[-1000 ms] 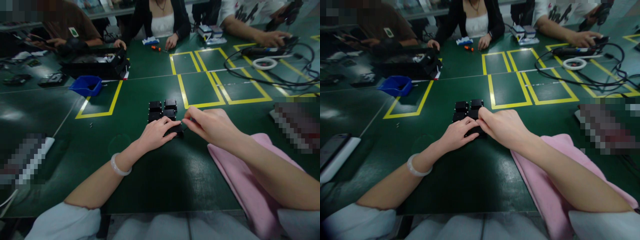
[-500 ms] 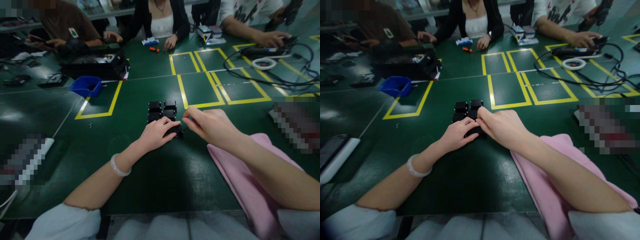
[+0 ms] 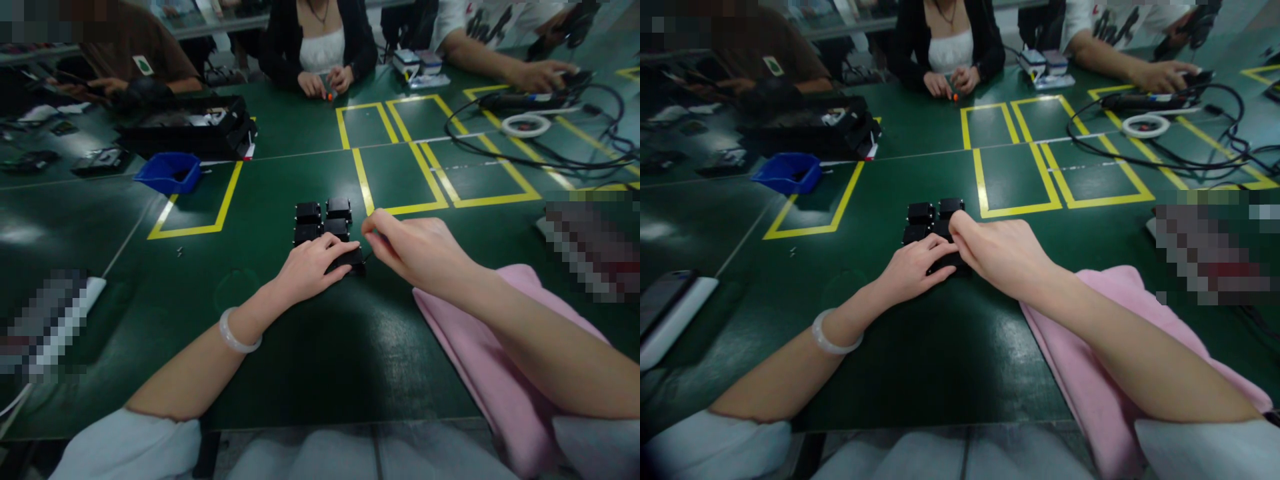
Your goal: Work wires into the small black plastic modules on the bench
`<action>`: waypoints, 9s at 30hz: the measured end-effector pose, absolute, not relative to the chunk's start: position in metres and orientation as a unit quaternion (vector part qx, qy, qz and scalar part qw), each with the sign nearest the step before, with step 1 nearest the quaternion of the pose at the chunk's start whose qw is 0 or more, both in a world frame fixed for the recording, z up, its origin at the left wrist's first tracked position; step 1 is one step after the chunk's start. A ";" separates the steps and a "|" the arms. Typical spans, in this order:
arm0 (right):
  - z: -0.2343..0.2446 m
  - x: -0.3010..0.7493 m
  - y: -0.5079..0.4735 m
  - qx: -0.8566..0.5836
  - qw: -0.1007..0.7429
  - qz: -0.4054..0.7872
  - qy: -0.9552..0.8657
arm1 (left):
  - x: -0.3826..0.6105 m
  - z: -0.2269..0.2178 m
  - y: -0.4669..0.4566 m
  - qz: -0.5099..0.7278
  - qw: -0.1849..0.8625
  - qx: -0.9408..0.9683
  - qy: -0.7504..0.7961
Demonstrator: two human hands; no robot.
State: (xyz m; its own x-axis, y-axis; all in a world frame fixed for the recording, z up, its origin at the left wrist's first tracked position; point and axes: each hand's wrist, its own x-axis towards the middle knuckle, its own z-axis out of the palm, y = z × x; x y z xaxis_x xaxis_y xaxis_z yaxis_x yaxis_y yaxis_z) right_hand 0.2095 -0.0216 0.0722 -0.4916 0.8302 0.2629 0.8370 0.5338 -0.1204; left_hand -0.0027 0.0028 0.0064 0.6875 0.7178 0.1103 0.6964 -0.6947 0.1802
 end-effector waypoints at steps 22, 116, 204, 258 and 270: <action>0.070 0.212 -0.021 -0.479 0.155 -0.007 -0.864 | -0.002 0.006 0.002 0.084 0.056 0.917 0.385; 0.069 0.211 -0.020 -0.500 0.160 0.007 -0.851 | -0.002 0.006 0.002 0.083 0.052 0.918 0.385; 0.074 0.210 -0.023 -0.479 0.132 0.010 -0.868 | -0.002 0.005 0.002 0.089 0.063 0.917 0.383; 0.069 0.211 -0.021 -0.480 0.174 0.005 -0.860 | -0.002 0.005 0.003 0.084 0.049 0.918 0.384; 0.071 0.211 -0.021 -0.485 0.164 0.012 -0.859 | -0.002 0.006 0.002 0.083 0.052 0.917 0.385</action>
State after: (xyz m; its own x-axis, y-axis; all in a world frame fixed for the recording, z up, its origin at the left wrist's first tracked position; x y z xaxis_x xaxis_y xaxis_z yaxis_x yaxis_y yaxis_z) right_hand 0.2115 -0.0212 0.0708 -0.4765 0.8365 0.2706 0.8286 0.5302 -0.1797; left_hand -0.0019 0.0021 0.0056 0.6891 0.7159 0.1126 0.6984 -0.6975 0.1606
